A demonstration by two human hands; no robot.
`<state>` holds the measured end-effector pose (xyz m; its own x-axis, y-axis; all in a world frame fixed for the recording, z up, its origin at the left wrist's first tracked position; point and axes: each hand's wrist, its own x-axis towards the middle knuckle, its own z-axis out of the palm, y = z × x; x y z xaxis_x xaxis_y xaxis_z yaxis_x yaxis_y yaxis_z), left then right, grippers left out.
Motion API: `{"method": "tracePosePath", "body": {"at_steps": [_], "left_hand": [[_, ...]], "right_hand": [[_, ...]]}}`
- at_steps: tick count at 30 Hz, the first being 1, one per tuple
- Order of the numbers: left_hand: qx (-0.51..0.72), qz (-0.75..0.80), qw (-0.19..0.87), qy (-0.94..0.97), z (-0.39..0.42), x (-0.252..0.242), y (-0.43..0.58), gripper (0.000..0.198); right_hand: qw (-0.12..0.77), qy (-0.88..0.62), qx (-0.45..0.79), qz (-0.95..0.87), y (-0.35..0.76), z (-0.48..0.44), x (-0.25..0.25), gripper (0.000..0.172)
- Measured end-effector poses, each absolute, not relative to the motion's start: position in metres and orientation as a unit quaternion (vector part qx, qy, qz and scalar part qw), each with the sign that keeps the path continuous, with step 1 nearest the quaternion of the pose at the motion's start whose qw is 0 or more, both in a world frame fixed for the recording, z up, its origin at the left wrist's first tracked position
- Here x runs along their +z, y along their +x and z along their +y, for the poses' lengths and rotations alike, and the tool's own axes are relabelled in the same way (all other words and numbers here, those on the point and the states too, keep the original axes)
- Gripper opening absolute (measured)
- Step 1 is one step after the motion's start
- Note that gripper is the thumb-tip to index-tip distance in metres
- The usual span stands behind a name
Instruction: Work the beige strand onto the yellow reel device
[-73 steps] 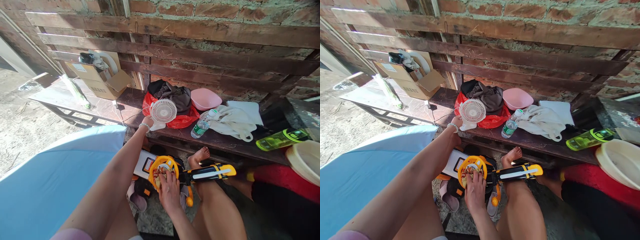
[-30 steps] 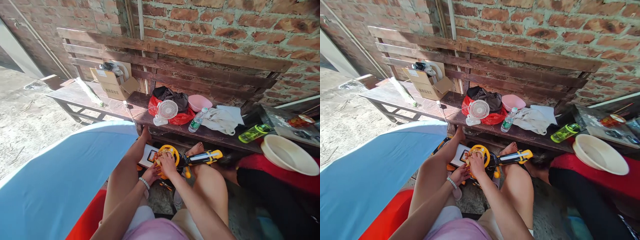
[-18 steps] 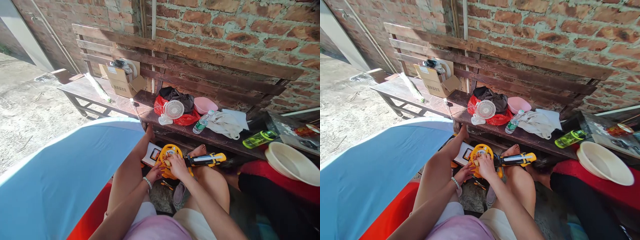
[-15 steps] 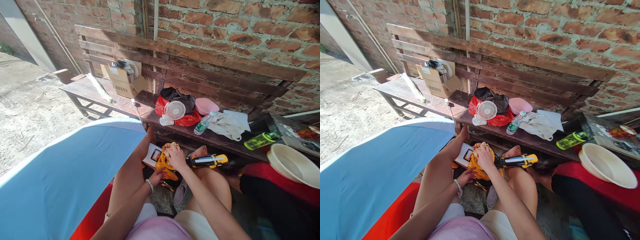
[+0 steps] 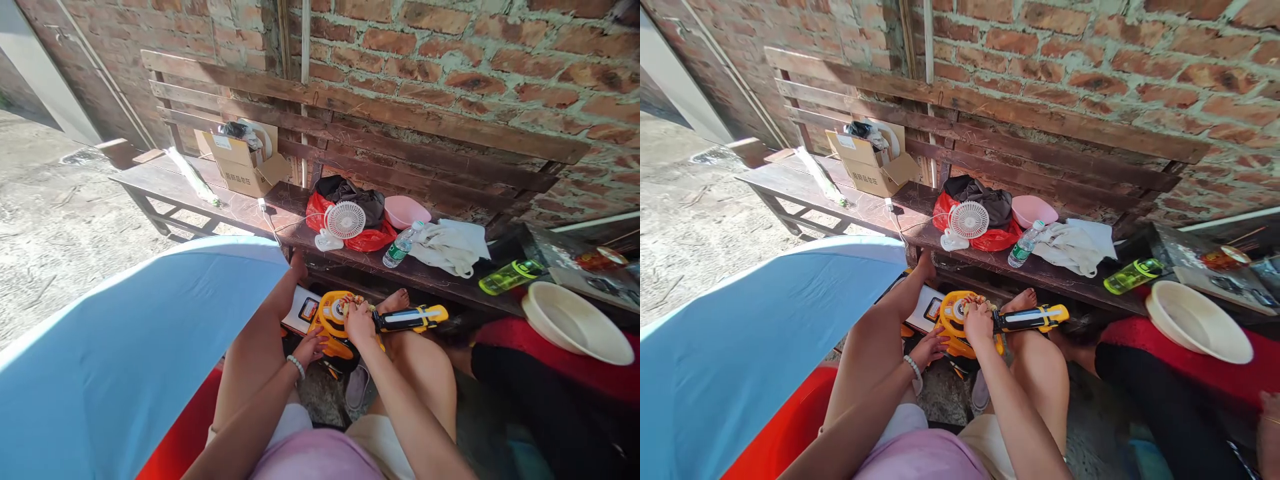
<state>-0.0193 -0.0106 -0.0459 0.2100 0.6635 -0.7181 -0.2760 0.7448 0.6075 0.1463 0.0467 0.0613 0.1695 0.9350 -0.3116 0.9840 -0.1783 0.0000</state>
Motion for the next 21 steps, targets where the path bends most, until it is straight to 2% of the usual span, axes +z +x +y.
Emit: {"method": "tracePosePath", "body": {"at_steps": [3,13,21], "left_hand": [[0.329,0.515,0.775,0.161,-0.011,-0.046,-0.017,0.073],[0.326,0.491,0.789,0.177,-0.005,-0.023,-0.011,0.055],[0.336,0.479,0.791,0.178,-0.010,-0.016,-0.017,0.070]], "right_hand": [[0.095,0.744,-0.091,0.655,0.144,0.016,0.051,0.044],[0.086,0.722,-0.099,0.679,0.136,-0.012,0.052,0.042],[0.083,0.730,-0.109,0.670,0.135,-0.013,0.058,0.046]]}}
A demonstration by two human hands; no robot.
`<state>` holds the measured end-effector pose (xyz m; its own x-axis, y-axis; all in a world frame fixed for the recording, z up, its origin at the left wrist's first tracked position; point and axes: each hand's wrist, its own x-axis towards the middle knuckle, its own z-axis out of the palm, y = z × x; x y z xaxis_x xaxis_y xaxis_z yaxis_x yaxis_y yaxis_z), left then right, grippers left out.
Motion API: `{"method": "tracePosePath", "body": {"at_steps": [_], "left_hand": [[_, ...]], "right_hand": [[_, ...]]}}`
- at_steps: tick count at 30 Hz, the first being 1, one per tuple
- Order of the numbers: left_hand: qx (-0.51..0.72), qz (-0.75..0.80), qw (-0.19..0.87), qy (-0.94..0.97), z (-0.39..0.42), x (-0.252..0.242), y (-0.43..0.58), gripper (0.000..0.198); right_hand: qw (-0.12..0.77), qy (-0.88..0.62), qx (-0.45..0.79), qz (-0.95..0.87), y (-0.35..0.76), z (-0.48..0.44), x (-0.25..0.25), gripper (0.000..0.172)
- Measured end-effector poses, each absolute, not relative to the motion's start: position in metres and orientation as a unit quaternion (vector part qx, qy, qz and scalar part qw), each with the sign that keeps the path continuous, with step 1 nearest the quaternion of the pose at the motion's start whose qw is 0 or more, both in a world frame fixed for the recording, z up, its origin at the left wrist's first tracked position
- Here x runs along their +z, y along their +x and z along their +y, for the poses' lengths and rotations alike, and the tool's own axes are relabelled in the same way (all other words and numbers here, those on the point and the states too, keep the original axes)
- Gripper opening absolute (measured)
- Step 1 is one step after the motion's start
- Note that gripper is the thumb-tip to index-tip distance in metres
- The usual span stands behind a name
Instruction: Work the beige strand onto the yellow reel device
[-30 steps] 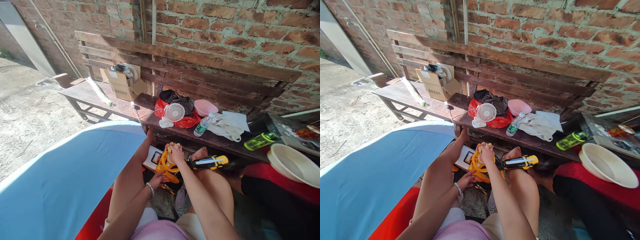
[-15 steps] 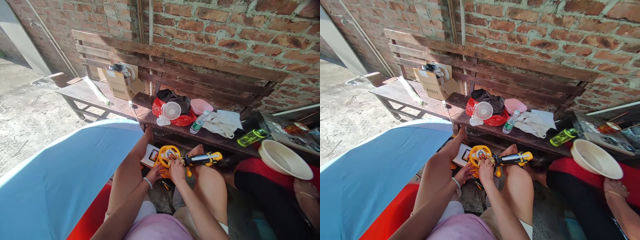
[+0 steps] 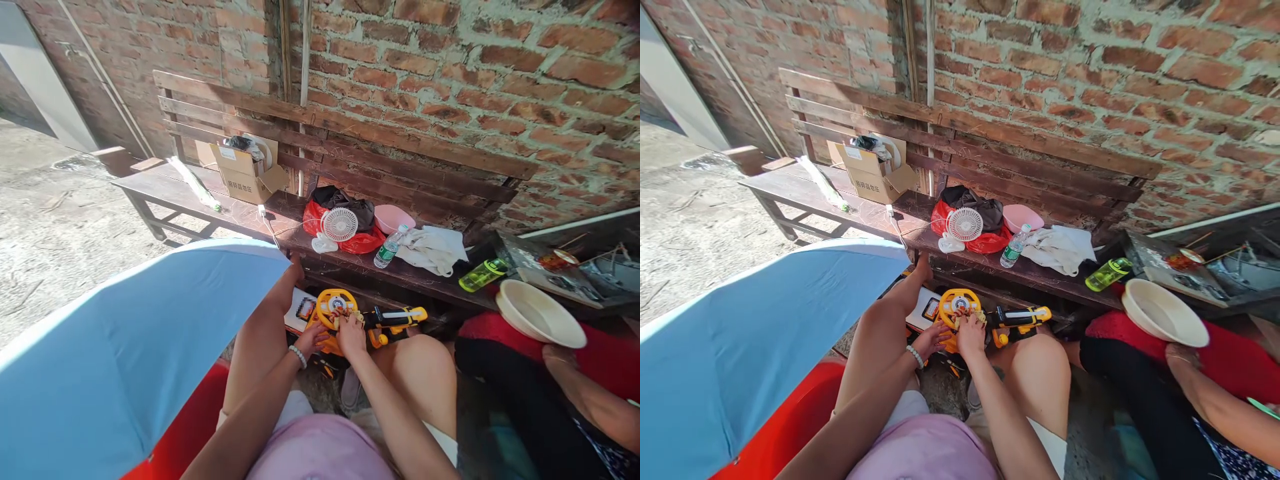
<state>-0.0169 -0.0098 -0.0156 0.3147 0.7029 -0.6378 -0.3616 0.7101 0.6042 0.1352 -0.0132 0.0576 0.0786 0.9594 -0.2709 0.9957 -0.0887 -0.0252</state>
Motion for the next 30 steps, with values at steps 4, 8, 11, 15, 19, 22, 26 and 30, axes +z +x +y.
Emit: {"method": "tracePosePath", "body": {"at_steps": [4,8,11,15,19,22,26,30], "left_hand": [[0.346,0.474,0.792,0.171,-0.012,-0.018,-0.024,0.073],[0.355,0.466,0.794,0.162,-0.011,-0.022,-0.026,0.071],[0.354,0.472,0.792,0.159,-0.009,-0.024,-0.025,0.075],[0.350,0.479,0.789,0.160,-0.009,-0.025,-0.026,0.079],[0.345,0.490,0.783,0.170,-0.008,-0.026,-0.026,0.071],[0.348,0.500,0.778,0.155,-0.007,-0.029,-0.023,0.067],[0.356,0.492,0.781,0.146,-0.010,-0.030,-0.026,0.067],[0.370,0.459,0.796,0.137,-0.012,-0.026,-0.037,0.069]], "right_hand": [[0.074,0.732,-0.110,0.668,0.136,-0.014,0.055,0.047],[0.071,0.725,-0.108,0.676,0.140,-0.015,0.050,0.048],[0.066,0.718,-0.111,0.684,0.144,-0.018,0.049,0.050],[0.067,0.709,-0.147,0.686,0.155,-0.018,0.057,0.052],[0.035,0.708,-0.158,0.687,0.167,0.003,0.074,0.051],[-0.013,0.710,-0.122,0.694,0.163,0.036,0.086,0.054],[0.022,0.686,-0.129,0.716,0.133,0.071,0.082,0.054],[0.059,0.637,-0.129,0.758,0.107,0.063,0.068,0.047]]}}
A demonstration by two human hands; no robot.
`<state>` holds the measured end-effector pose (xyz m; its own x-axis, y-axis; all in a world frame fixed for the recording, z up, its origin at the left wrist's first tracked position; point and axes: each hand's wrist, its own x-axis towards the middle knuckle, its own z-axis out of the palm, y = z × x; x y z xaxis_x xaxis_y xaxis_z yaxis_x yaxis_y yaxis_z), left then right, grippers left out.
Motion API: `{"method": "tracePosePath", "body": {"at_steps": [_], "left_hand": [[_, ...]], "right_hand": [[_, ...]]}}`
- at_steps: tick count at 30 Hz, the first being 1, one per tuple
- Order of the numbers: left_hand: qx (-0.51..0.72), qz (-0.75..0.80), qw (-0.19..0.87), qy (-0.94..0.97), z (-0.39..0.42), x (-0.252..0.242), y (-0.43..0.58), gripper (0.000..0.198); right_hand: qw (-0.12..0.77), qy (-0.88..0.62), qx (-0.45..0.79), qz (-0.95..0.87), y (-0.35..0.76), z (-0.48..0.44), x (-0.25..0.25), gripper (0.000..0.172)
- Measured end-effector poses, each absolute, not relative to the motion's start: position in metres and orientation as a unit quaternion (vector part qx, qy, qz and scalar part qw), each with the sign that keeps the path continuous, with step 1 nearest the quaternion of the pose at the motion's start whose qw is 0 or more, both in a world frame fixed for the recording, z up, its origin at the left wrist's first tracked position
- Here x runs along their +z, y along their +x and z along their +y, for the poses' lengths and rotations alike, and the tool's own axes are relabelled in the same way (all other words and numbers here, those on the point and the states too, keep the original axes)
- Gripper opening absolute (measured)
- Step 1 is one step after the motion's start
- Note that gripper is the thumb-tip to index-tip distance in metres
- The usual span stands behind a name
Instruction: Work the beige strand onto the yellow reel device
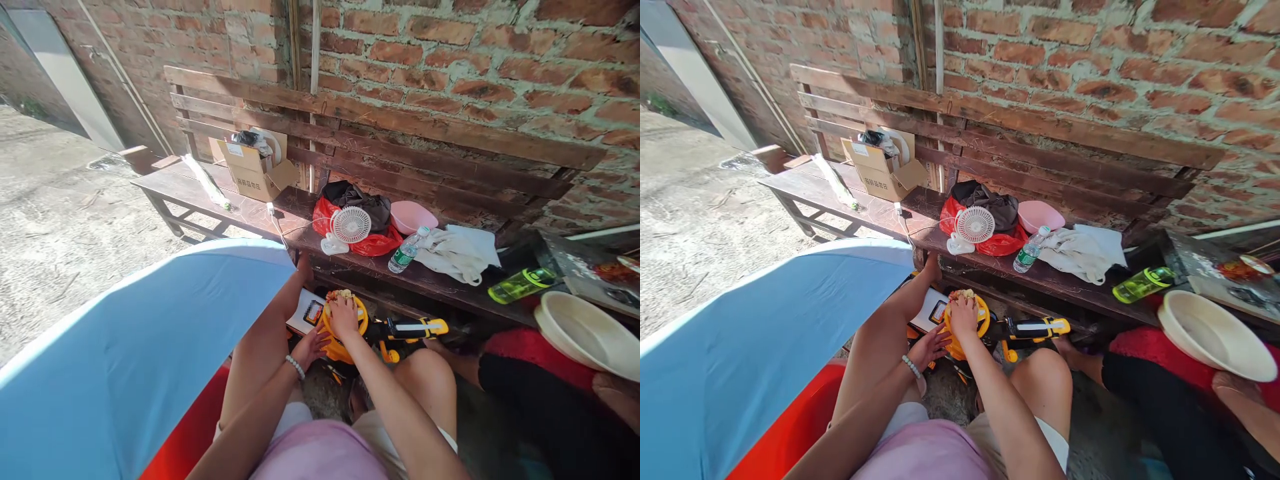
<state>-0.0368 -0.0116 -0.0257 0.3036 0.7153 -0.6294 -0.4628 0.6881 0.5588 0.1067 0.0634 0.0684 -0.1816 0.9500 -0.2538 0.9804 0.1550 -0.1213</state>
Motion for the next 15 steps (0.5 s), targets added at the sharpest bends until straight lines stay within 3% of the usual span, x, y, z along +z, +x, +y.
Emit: {"method": "tracePosePath", "body": {"at_steps": [5,10,15], "left_hand": [[0.372,0.450,0.803,0.121,-0.008,-0.020,-0.039,0.061],[0.368,0.450,0.805,0.117,-0.006,-0.017,-0.033,0.056],[0.367,0.443,0.808,0.125,-0.007,-0.018,-0.032,0.057]], "right_hand": [[0.062,0.587,-0.151,0.793,0.123,0.014,0.061,0.041],[0.066,0.622,-0.164,0.763,0.154,-0.026,0.058,0.056],[0.073,0.649,-0.173,0.737,0.166,-0.027,0.071,0.053]]}}
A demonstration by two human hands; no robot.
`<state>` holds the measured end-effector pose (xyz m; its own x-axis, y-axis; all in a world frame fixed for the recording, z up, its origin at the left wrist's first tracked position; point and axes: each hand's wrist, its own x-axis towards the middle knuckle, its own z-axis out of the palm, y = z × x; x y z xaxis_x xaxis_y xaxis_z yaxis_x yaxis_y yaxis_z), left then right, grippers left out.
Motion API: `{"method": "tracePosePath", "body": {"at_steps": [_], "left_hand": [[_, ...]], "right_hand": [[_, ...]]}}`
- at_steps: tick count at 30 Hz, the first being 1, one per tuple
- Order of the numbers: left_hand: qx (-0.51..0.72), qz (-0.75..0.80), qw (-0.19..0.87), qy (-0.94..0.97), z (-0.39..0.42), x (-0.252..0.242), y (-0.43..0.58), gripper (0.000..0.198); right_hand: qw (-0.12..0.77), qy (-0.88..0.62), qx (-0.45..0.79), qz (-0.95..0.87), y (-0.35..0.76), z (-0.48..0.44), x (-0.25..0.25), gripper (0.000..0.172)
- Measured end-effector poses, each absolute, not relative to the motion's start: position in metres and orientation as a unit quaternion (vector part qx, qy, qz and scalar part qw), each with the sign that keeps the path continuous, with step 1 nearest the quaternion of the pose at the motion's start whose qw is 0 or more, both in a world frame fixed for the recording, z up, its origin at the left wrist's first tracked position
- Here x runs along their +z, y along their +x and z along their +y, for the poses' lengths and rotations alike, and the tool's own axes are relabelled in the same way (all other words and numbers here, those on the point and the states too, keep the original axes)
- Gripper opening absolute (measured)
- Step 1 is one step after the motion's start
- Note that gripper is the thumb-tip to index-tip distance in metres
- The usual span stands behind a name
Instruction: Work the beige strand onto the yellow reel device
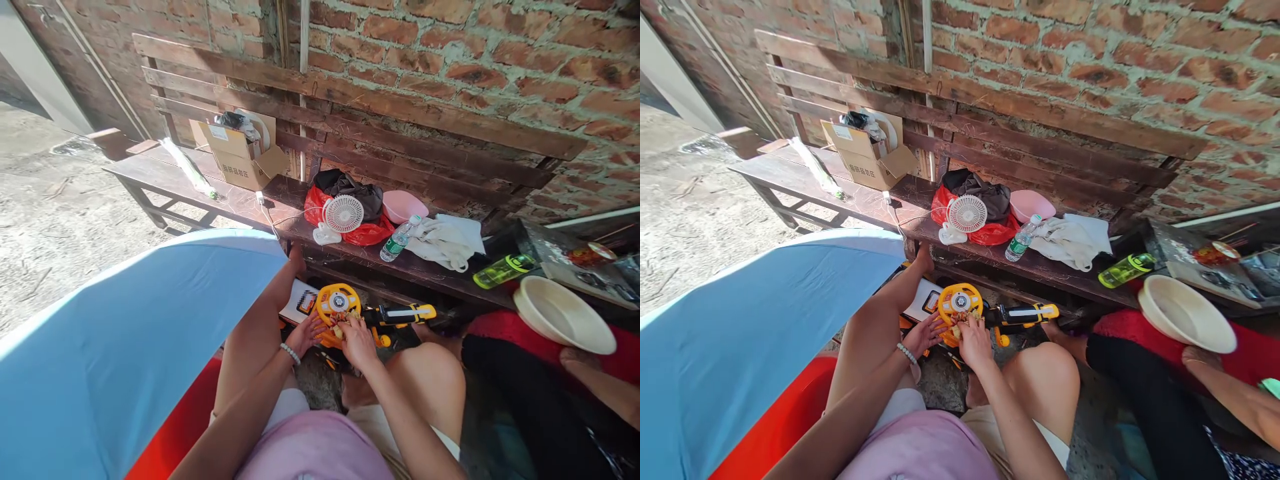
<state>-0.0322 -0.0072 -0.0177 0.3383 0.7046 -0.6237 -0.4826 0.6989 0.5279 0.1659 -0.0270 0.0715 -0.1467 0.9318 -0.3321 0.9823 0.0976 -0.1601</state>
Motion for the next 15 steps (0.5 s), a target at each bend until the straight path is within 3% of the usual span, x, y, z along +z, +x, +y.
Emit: {"method": "tracePosePath", "body": {"at_steps": [6,10,15], "left_hand": [[0.356,0.451,0.804,0.152,-0.013,-0.021,-0.036,0.065],[0.337,0.470,0.795,0.183,-0.016,-0.023,-0.042,0.069],[0.342,0.471,0.788,0.201,-0.011,-0.024,-0.046,0.068]], "right_hand": [[0.005,0.684,-0.135,0.717,0.172,0.036,0.094,0.059],[0.072,0.715,-0.152,0.679,0.166,0.060,0.083,0.052],[0.092,0.731,-0.106,0.667,0.155,0.018,0.062,0.044]]}}
